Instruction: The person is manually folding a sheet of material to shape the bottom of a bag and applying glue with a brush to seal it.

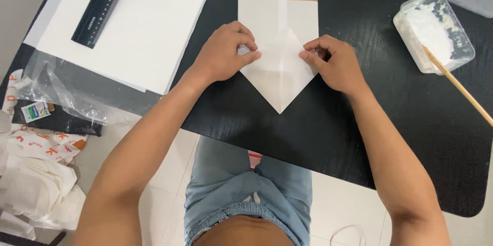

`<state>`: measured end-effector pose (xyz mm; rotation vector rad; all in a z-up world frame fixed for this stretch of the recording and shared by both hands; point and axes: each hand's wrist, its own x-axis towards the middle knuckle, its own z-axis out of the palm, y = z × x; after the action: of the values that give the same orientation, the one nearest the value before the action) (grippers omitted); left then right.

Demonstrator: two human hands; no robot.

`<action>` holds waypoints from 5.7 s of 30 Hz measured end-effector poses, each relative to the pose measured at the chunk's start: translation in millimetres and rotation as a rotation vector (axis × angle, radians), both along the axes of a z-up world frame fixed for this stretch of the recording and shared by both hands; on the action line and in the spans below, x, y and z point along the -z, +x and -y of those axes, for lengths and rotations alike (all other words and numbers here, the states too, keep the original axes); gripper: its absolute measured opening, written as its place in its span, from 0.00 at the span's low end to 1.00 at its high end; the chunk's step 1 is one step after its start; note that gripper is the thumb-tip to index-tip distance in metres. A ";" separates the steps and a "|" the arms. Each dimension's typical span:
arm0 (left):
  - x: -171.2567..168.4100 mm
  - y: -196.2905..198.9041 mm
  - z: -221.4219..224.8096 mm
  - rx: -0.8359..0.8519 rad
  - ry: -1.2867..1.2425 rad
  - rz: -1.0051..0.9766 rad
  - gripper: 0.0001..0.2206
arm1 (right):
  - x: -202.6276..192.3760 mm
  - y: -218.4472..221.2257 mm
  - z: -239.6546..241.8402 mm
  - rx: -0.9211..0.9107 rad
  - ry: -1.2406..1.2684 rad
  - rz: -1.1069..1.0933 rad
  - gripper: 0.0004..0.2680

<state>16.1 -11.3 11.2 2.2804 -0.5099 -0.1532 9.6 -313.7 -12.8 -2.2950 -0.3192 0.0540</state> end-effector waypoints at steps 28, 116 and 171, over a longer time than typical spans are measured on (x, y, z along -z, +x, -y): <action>30.5 -72.0 6.0 0.046 0.422 0.563 0.10 | -10.9 -13.0 -15.3 0.006 -0.007 0.142 0.06; 28.6 -82.9 0.0 0.017 0.302 0.462 0.15 | -36.4 -51.2 -12.3 -0.146 -0.307 0.311 0.12; 13.0 32.6 39.2 0.154 -0.134 0.153 0.08 | -19.7 12.9 -24.0 -0.071 0.098 0.134 0.02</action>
<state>48.6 -50.5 -1.8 2.1314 -0.7536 -0.0188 22.4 -289.7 7.0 -2.1941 -0.4618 -0.0783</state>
